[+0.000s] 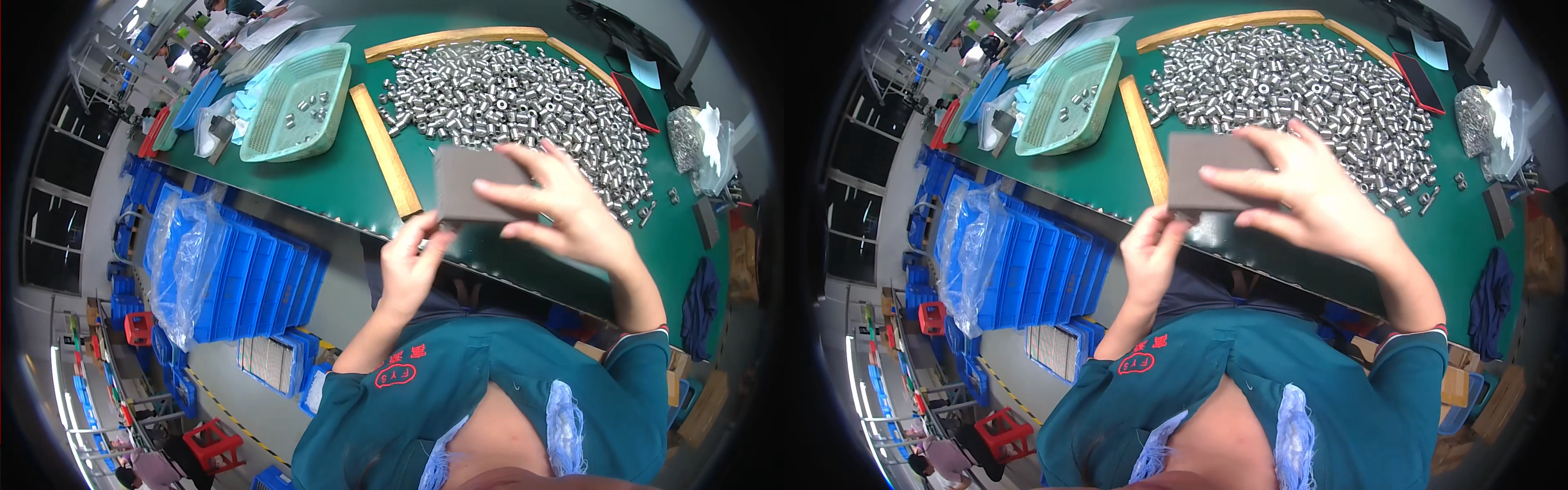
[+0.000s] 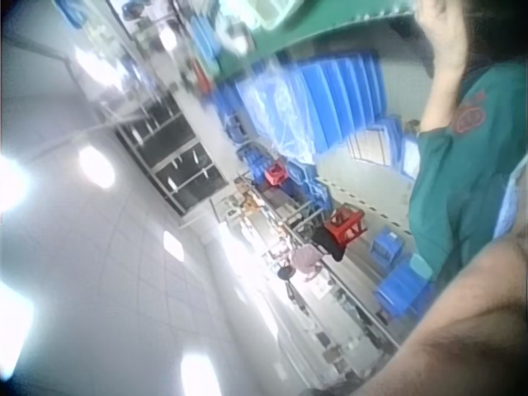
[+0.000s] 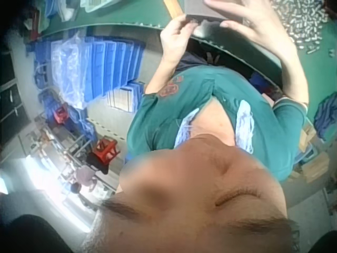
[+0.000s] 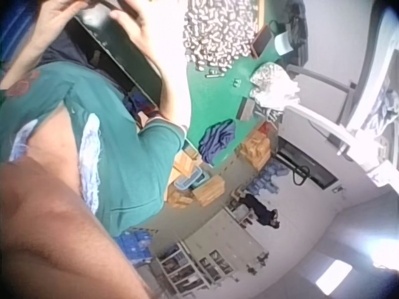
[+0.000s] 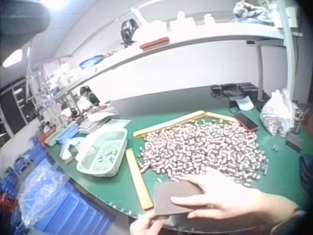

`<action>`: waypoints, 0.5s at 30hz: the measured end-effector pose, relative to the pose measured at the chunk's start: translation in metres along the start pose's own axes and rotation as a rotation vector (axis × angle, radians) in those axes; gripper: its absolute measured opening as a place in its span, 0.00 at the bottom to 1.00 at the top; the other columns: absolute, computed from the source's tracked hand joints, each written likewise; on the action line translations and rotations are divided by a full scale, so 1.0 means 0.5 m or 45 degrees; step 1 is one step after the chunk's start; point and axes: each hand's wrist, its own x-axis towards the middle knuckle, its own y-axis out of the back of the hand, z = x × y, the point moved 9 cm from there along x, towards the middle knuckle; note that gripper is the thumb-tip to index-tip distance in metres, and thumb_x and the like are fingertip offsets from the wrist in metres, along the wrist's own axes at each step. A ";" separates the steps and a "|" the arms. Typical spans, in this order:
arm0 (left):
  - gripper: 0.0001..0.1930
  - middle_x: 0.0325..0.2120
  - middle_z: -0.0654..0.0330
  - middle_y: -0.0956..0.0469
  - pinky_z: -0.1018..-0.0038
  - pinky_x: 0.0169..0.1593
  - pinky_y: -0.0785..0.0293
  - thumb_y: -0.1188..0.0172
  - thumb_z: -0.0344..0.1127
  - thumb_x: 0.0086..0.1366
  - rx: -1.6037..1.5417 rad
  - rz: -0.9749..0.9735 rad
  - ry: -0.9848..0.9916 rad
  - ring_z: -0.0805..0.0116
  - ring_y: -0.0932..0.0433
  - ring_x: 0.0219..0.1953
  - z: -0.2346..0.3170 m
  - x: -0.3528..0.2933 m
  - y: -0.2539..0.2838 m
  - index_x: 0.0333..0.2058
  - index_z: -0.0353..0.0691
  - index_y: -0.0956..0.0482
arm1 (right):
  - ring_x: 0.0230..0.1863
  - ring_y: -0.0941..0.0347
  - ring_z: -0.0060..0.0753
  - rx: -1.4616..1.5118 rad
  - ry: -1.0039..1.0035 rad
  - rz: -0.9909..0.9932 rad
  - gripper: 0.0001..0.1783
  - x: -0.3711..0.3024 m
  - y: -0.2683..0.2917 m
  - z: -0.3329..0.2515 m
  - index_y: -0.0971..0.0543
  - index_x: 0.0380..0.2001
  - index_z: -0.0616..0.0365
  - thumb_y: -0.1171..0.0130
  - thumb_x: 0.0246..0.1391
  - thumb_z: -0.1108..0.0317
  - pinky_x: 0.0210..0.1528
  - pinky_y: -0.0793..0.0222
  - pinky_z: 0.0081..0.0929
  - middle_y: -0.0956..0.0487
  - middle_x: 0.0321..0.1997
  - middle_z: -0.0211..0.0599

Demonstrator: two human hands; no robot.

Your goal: The person processes metal components by turning them by hand, scraping their holes with a metal pick, and smoothing them against an abrasive block.

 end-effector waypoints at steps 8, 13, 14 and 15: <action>0.13 0.35 0.53 0.20 0.73 0.40 0.27 0.38 0.28 0.57 -0.193 0.089 0.070 0.65 0.20 0.36 -0.018 -0.010 -0.004 0.41 0.34 0.23 | 0.60 0.39 0.50 -0.043 0.076 -0.139 0.29 -0.004 -0.036 0.003 0.31 0.56 0.30 0.40 0.49 0.57 0.63 0.54 0.60 0.37 0.59 0.52; 0.14 0.37 0.56 0.21 0.77 0.44 0.26 0.44 0.25 0.62 0.028 -0.024 -0.075 0.71 0.22 0.38 0.010 -0.001 -0.014 0.47 0.30 0.27 | 0.60 0.38 0.49 -0.014 0.062 -0.042 0.29 0.000 -0.012 0.007 0.28 0.54 0.32 0.37 0.45 0.60 0.63 0.54 0.57 0.35 0.58 0.51; 0.14 0.37 0.55 0.21 0.77 0.44 0.26 0.45 0.25 0.63 -0.244 0.045 0.076 0.71 0.22 0.39 -0.004 0.003 0.003 0.47 0.30 0.28 | 0.60 0.38 0.48 -0.125 0.055 -0.085 0.28 -0.005 -0.008 0.026 0.27 0.53 0.33 0.37 0.45 0.60 0.63 0.53 0.57 0.35 0.57 0.51; 0.15 0.38 0.55 0.22 0.77 0.46 0.27 0.45 0.25 0.63 -0.281 0.070 0.027 0.71 0.23 0.39 0.009 0.011 0.015 0.48 0.29 0.28 | 0.59 0.37 0.47 -0.368 -0.017 -0.046 0.28 -0.016 0.001 0.049 0.26 0.52 0.34 0.36 0.44 0.61 0.62 0.52 0.55 0.33 0.56 0.49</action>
